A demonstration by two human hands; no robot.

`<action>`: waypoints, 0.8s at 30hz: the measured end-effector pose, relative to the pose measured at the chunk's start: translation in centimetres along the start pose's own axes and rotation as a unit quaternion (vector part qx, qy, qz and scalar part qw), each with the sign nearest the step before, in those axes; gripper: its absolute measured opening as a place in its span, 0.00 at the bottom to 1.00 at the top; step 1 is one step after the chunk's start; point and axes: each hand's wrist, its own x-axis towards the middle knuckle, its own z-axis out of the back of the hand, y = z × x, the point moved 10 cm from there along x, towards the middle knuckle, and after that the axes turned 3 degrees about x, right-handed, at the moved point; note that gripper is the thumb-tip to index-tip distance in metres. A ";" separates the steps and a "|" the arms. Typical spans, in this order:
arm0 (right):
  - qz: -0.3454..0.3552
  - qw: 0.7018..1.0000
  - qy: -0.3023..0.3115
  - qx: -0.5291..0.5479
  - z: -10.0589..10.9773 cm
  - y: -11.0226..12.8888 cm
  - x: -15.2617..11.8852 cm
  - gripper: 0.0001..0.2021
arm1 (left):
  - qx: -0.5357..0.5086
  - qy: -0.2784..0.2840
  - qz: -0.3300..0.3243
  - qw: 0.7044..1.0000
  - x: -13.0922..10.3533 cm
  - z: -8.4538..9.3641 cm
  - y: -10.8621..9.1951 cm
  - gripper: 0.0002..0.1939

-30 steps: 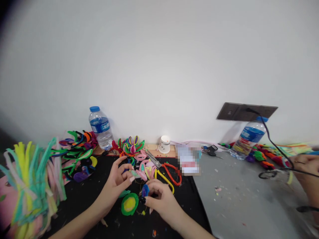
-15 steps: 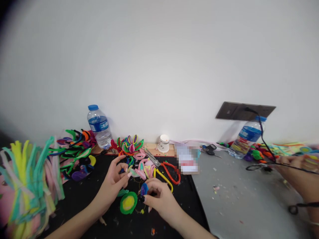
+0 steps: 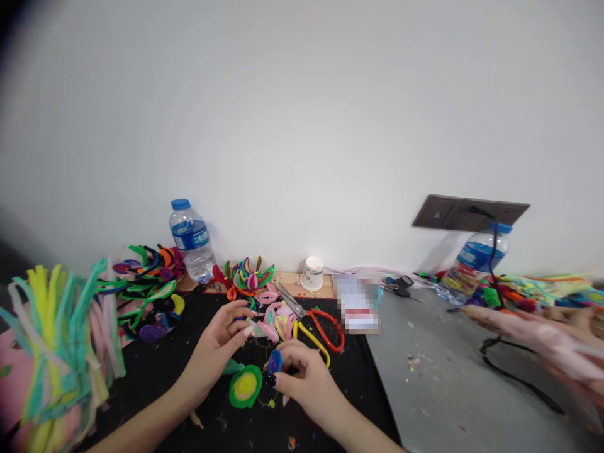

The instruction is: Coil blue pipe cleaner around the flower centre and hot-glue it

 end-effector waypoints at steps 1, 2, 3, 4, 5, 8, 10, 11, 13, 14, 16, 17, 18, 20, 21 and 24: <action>0.001 1.000 0.001 0.001 0.0 0.0 0.0 0.14 | 0.000 0.003 0.007 1.000 0.0 0.0 0.2 0.18; 0.003 1.000 0.002 0.001 0.0 0.0 0.0 0.14 | 0.000 0.008 0.013 1.000 0.1 -0.1 0.3 0.18; 0.004 1.000 0.003 0.001 0.0 0.1 0.0 0.14 | 0.002 0.013 0.020 1.000 0.0 -0.1 0.4 0.18; 0.004 1.000 0.003 -0.001 -0.1 0.1 0.0 0.14 | 0.004 0.018 0.026 0.999 0.0 -0.2 0.5 0.18; 0.004 1.000 0.004 -0.002 -0.1 0.1 0.0 0.13 | 0.006 0.022 0.032 0.999 0.0 -0.3 0.6 0.18; 0.000 1.000 0.003 -0.003 0.0 0.1 0.0 0.13 | 0.017 0.024 0.049 0.998 -0.2 -0.3 0.7 0.18; 0.000 1.000 0.002 -0.006 0.0 0.1 0.0 0.13 | 0.024 0.022 0.054 0.998 -0.3 -0.3 0.7 0.16; 0.000 1.000 0.000 -0.009 0.0 0.1 0.0 0.14 | 0.026 0.019 0.052 0.998 -0.3 -0.3 0.7 0.15; -0.001 1.000 -0.002 -0.015 0.0 0.2 -0.1 0.15 | 0.034 0.012 0.046 0.998 -0.2 -0.1 0.5 0.13; -0.003 1.000 -0.005 -0.016 0.0 0.2 -0.1 0.15 | 0.041 0.007 0.043 0.998 -0.2 0.1 0.5 0.12; -0.007 1.000 -0.010 -0.016 0.1 0.2 -0.1 0.15 | 0.057 -0.001 0.044 0.997 -0.1 0.3 0.5 0.10; -0.009 1.000 -0.009 -0.016 0.1 0.1 -0.1 0.15 | 0.063 -0.003 0.045 0.997 -0.1 0.3 0.5 0.09; -0.008 1.000 -0.007 -0.016 0.0 0.1 -0.1 0.15 | 0.066 -0.004 0.047 0.997 -0.1 0.3 0.5 0.08; -0.002 1.000 -0.003 -0.020 0.0 0.2 0.0 0.15 | 0.064 -0.004 0.051 0.997 -0.1 0.3 0.6 0.07; 0.000 1.000 -0.001 -0.023 0.0 0.3 0.0 0.15 | 0.063 -0.004 0.051 0.997 -0.1 0.3 0.6 0.07; -0.002 1.000 -0.003 -0.024 0.0 0.3 0.0 0.15 | 0.070 -0.001 0.043 0.997 -0.1 0.3 0.3 0.05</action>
